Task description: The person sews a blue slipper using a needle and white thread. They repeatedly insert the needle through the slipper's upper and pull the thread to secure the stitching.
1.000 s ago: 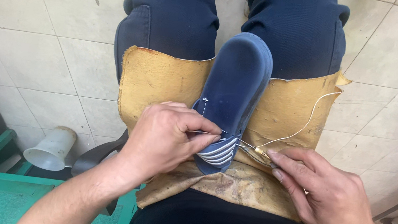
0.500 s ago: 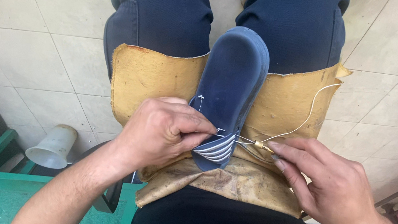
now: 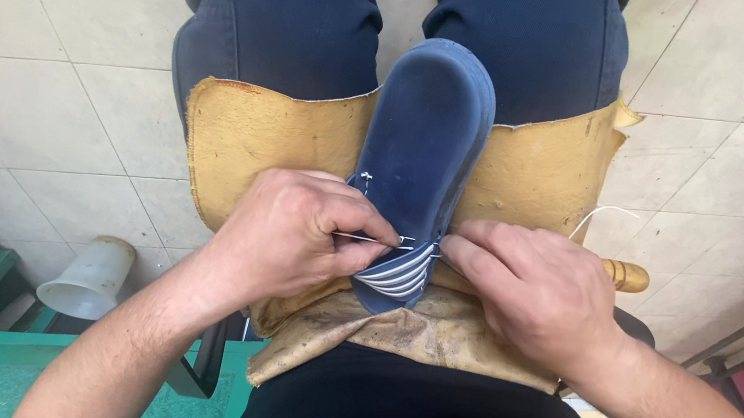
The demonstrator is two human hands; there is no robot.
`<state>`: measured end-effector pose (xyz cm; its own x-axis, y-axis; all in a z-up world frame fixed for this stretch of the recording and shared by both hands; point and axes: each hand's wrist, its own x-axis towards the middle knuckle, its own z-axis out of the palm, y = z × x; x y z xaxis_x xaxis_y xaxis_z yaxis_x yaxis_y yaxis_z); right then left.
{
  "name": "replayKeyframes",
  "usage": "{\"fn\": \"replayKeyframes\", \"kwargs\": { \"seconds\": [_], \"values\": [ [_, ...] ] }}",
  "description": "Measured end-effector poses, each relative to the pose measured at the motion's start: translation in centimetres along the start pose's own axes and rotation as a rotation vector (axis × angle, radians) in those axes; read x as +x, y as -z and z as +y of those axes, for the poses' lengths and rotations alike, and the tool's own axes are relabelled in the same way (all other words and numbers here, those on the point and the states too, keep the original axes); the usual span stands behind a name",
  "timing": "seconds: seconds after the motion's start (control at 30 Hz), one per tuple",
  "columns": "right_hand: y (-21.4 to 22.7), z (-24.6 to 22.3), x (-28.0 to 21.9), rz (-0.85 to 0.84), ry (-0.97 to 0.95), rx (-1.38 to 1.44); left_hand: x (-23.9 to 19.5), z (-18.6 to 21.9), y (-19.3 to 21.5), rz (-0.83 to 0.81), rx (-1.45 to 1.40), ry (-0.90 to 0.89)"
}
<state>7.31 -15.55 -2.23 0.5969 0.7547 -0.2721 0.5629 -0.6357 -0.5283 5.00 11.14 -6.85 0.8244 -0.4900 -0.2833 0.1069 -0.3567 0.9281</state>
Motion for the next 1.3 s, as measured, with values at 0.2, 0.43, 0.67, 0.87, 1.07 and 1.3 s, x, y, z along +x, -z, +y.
{"fn": "replayKeyframes", "kwargs": {
  "seconds": [0.2,0.43,0.67,0.87,1.07,1.3],
  "values": [
    [-0.1,1.5,-1.1,-0.090,0.054,0.133,1.0,0.3,-0.6,-0.063,0.079,0.071],
    [0.2,2.2,-2.5,-0.233,-0.022,0.031,2.5,0.9,-2.0,-0.139,0.191,0.249],
    [0.6,3.6,-3.4,-0.453,-0.112,0.064,3.7,1.9,-2.2,-0.213,0.193,0.455],
    [0.4,4.2,-4.6,-0.524,-0.105,0.029,4.0,1.9,-2.0,-0.294,0.204,0.499],
    [0.5,3.8,-4.4,-0.511,-0.135,0.012,3.9,2.0,-1.9,-0.250,0.189,0.470],
    [1.2,2.6,-3.5,-0.466,-0.219,0.050,3.1,3.6,-1.2,-0.190,0.112,0.409]
  ]
}}
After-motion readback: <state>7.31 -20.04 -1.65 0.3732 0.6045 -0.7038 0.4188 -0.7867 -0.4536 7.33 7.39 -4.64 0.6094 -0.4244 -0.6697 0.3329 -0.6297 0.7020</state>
